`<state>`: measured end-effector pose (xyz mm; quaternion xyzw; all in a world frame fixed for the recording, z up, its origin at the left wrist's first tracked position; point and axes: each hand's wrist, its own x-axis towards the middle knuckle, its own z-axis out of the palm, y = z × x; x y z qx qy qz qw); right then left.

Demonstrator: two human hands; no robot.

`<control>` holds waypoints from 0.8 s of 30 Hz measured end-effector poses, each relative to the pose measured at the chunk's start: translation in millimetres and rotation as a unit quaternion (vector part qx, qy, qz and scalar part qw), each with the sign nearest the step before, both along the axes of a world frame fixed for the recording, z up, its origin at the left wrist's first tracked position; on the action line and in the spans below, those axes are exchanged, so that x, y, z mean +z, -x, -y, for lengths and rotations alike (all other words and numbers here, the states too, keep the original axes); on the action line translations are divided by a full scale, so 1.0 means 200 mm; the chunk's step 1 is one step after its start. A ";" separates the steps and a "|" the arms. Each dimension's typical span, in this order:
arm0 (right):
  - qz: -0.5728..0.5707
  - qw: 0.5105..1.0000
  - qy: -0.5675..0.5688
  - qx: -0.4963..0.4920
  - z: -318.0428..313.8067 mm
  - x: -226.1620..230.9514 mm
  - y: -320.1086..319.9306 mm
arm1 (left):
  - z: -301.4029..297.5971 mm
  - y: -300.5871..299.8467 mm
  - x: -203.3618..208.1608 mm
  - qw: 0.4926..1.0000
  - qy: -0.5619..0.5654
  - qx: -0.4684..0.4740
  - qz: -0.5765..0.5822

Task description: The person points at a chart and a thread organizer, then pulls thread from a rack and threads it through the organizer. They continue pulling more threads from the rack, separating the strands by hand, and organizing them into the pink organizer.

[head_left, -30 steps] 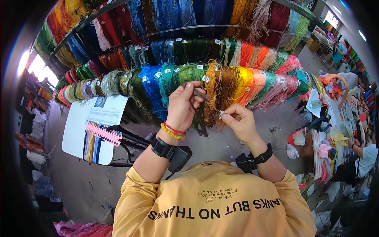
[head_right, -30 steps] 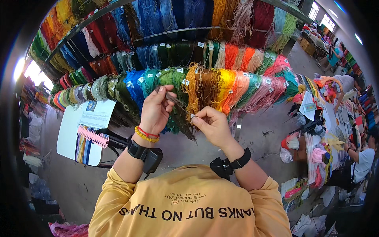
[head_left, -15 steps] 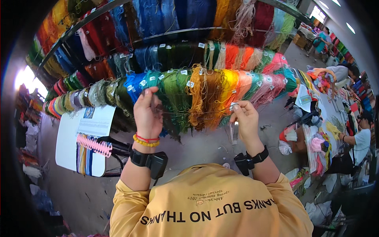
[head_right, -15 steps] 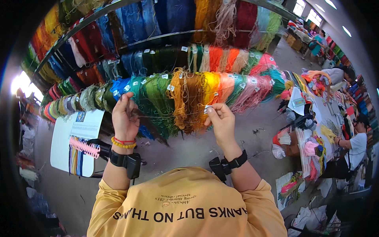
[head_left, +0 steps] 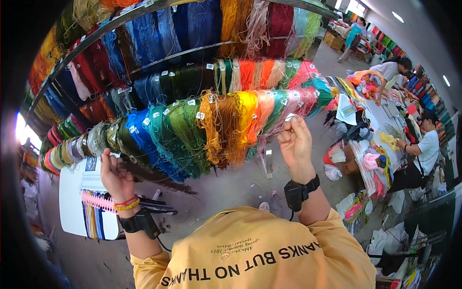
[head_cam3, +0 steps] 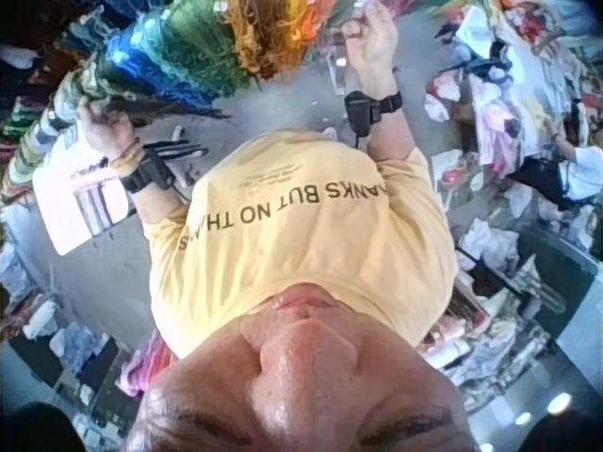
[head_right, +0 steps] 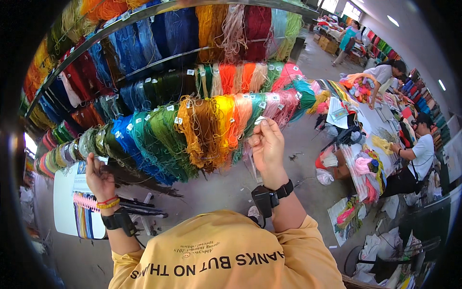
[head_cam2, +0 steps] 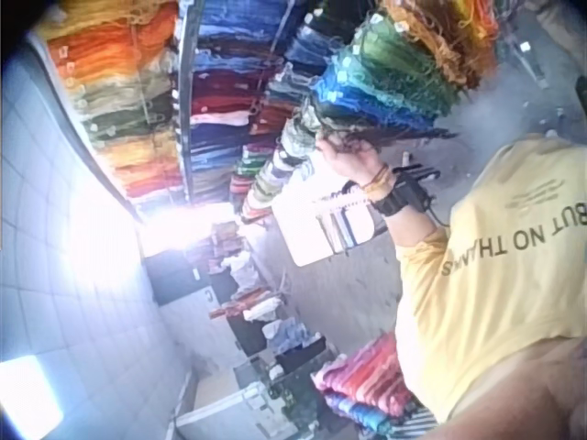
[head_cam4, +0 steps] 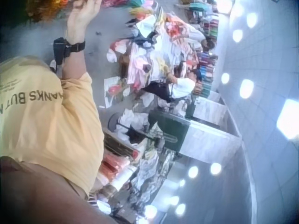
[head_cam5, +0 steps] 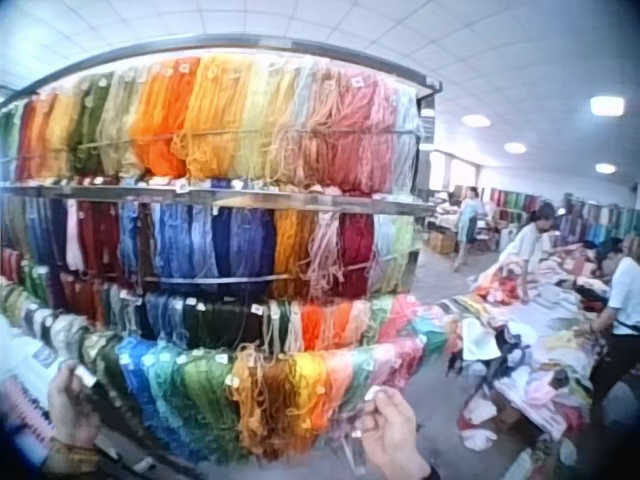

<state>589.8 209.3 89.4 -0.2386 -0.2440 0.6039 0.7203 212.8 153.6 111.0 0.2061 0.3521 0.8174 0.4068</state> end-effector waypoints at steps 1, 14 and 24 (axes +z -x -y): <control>-0.021 0.999 -0.006 0.036 0.00 0.01 -0.01 | 0.02 0.02 0.00 0.999 -0.017 -0.028 -0.014; 0.307 0.927 -0.165 0.138 0.19 0.13 0.23 | -0.05 -0.73 -0.03 0.856 0.018 -0.434 -0.280; 0.342 0.931 -0.110 0.070 0.18 0.13 0.17 | -0.07 -0.75 -0.02 0.846 -0.006 -0.441 -0.299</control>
